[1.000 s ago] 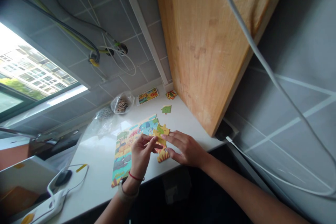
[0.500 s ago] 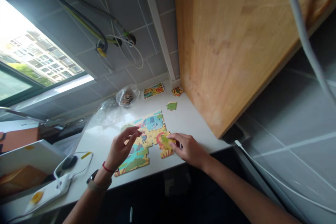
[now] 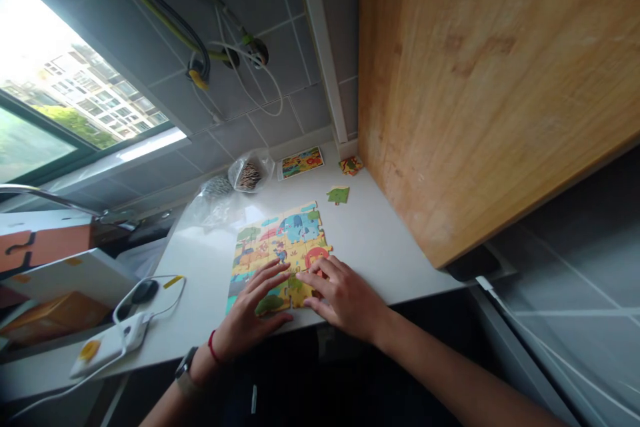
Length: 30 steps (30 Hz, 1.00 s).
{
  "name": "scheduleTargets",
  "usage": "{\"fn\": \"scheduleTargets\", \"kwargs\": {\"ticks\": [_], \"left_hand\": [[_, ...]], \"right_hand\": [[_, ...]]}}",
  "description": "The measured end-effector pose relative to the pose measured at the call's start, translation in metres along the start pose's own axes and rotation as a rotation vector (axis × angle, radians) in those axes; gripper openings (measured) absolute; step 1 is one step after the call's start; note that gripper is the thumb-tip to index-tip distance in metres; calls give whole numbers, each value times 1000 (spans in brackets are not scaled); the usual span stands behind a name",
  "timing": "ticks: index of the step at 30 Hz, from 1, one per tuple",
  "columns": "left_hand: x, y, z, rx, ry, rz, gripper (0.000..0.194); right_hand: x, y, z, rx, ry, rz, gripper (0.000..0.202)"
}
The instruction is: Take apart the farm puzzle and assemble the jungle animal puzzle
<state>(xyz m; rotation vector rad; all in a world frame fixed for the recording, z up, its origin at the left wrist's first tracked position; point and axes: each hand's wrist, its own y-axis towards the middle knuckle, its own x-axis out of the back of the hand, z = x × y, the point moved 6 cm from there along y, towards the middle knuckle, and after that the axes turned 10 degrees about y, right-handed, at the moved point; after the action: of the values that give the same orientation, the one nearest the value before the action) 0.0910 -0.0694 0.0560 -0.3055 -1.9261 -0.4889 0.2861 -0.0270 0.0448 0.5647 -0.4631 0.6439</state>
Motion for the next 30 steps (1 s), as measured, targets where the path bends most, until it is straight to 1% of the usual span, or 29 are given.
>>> {"fn": "scheduleTargets", "kwargs": {"ticks": [2, 7, 10, 15, 18, 23, 26, 30], "left_hand": [[-7, 6, -3, 11, -4, 4, 67], [-17, 15, -7, 36, 12, -25, 53], [-19, 15, -10, 23, 44, -10, 47], [-18, 12, -11, 7, 105, 10, 45], [-17, 10, -9, 14, 144, -9, 44], [-16, 5, -6, 50, 143, -57, 46], [-15, 4, -5, 54, 138, -76, 46], [-16, 3, -4, 46, 138, -34, 33]], "right_hand": [[1, -3, 0, -10, -70, -43, 46], [2, -4, 1, -38, -92, -110, 24], [5, -5, 1, -16, -61, -157, 20], [6, -5, 1, -2, -59, -166, 18], [5, -5, 1, -11, -80, -143, 17], [-4, -7, 2, 25, -158, -31, 15], [-9, -8, 2, 46, -187, 14, 17], [-10, -7, 1, 43, -193, 35, 22]]}}
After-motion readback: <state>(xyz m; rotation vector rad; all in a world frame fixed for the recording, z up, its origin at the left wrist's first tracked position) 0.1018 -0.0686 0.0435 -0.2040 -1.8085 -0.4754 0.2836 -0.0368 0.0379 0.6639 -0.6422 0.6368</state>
